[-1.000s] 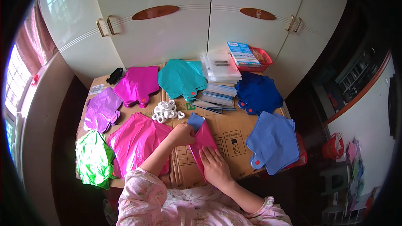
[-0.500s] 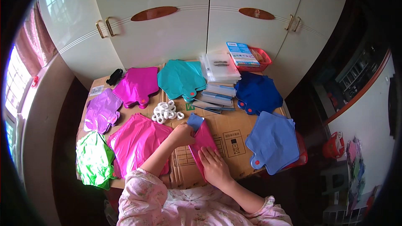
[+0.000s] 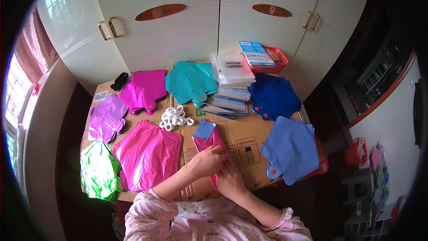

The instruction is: Folding colorful foil sheets and placing them into small plastic bags.

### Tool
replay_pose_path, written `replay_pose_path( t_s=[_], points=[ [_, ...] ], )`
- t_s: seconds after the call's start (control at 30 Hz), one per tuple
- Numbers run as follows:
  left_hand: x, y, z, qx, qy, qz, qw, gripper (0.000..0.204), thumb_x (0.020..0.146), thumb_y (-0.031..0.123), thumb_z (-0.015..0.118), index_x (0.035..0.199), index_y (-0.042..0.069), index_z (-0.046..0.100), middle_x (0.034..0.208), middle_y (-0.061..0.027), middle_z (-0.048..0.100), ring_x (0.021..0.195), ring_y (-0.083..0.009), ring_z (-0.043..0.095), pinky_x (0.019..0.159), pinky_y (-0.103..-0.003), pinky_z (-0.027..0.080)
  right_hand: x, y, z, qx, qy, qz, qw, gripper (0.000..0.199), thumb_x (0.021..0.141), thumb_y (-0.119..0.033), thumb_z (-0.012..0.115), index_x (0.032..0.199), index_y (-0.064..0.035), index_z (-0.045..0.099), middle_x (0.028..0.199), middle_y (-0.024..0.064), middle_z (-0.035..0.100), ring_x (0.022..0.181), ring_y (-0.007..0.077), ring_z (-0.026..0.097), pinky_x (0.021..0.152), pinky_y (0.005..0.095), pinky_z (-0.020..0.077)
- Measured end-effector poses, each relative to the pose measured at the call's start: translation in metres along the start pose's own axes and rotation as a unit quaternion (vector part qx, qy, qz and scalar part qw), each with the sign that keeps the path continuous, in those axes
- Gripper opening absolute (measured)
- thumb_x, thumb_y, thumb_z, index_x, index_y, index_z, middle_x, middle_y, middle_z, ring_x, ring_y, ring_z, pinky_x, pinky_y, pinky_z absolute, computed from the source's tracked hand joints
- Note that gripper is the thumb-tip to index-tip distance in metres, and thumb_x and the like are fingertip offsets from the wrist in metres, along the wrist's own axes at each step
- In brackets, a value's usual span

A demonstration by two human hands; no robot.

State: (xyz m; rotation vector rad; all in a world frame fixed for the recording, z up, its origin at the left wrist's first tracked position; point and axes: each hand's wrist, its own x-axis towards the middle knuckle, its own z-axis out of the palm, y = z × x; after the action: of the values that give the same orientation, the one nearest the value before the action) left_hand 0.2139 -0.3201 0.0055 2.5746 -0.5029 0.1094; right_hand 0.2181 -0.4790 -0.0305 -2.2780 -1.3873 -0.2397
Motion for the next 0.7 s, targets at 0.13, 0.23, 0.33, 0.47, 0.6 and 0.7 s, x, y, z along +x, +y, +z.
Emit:
replay_pose_path(
  t_s=[0.13, 0.23, 0.33, 0.47, 0.6, 0.7],
  points=[
    [-0.001, -0.005, 0.002, 0.020, -0.007, -0.053, 0.998, 0.037, 0.079, 0.011, 0.055, 0.115, 0.001, 0.059, 0.087, -0.0155, 0.058, 0.078, -0.0312, 0.062, 0.072, -0.039, 0.051, 0.003, -0.002, -0.005, 0.000, -0.006, 0.000, 1.000, 0.034, 0.084, -0.013, 0.051, 0.112, 0.0038, 0.059, 0.117, 0.0210, 0.056, 0.119, 0.0351, 0.049, 0.106, 0.0462, 0.0331],
    [0.001, -0.004, 0.001, 0.060, -0.012, -0.083, 0.995, 0.044, 0.080, 0.012, 0.055, 0.122, -0.001, 0.053, 0.084, -0.0165, 0.059, 0.070, -0.0318, 0.062, 0.065, -0.040, 0.052, 0.002, -0.002, -0.006, 0.012, -0.017, 0.007, 1.000, 0.035, 0.083, -0.013, 0.052, 0.114, 0.0037, 0.058, 0.119, 0.0201, 0.056, 0.120, 0.0342, 0.049, 0.106, 0.0460, 0.0332],
    [0.005, -0.008, 0.004, 0.096, -0.002, -0.101, 0.990, 0.050, 0.080, 0.014, 0.056, 0.126, -0.003, 0.049, 0.081, -0.0173, 0.060, 0.064, -0.0321, 0.063, 0.058, -0.041, 0.053, 0.003, -0.003, -0.007, 0.014, -0.015, 0.001, 1.000, 0.037, 0.082, -0.013, 0.052, 0.115, 0.0039, 0.057, 0.121, 0.0195, 0.055, 0.122, 0.0332, 0.048, 0.106, 0.0457, 0.0330],
    [0.015, -0.012, 0.003, 0.107, -0.034, -0.166, 0.980, 0.053, 0.081, 0.015, 0.053, 0.130, -0.004, 0.045, 0.078, -0.0194, 0.064, 0.064, -0.0334, 0.065, 0.056, -0.042, 0.053, 0.004, -0.003, -0.009, 0.019, -0.002, -0.006, 1.000, 0.038, 0.080, -0.009, 0.055, 0.116, 0.0030, 0.057, 0.121, 0.0197, 0.054, 0.119, 0.0347, 0.049, 0.106, 0.0467, 0.0332],
    [0.028, -0.010, -0.012, 0.088, -0.064, -0.224, 0.969, 0.056, 0.083, 0.017, 0.049, 0.134, -0.003, 0.041, 0.075, -0.0225, 0.065, 0.065, -0.0364, 0.066, 0.059, -0.045, 0.053, 0.003, -0.003, -0.010, 0.019, -0.012, 0.001, 1.000, 0.045, 0.080, -0.008, 0.053, 0.124, 0.0026, 0.052, 0.128, 0.0195, 0.052, 0.122, 0.0338, 0.048, 0.107, 0.0462, 0.0323],
    [0.032, -0.018, -0.015, 0.082, -0.080, -0.257, 0.960, 0.058, 0.084, 0.020, 0.050, 0.137, -0.001, 0.038, 0.074, -0.0239, 0.065, 0.068, -0.0389, 0.066, 0.062, -0.047, 0.053, 0.002, -0.003, -0.008, 0.016, -0.015, 0.004, 1.000, 0.048, 0.080, -0.008, 0.052, 0.127, 0.0022, 0.049, 0.131, 0.0188, 0.050, 0.124, 0.0328, 0.047, 0.108, 0.0461, 0.0314]
  ],
)
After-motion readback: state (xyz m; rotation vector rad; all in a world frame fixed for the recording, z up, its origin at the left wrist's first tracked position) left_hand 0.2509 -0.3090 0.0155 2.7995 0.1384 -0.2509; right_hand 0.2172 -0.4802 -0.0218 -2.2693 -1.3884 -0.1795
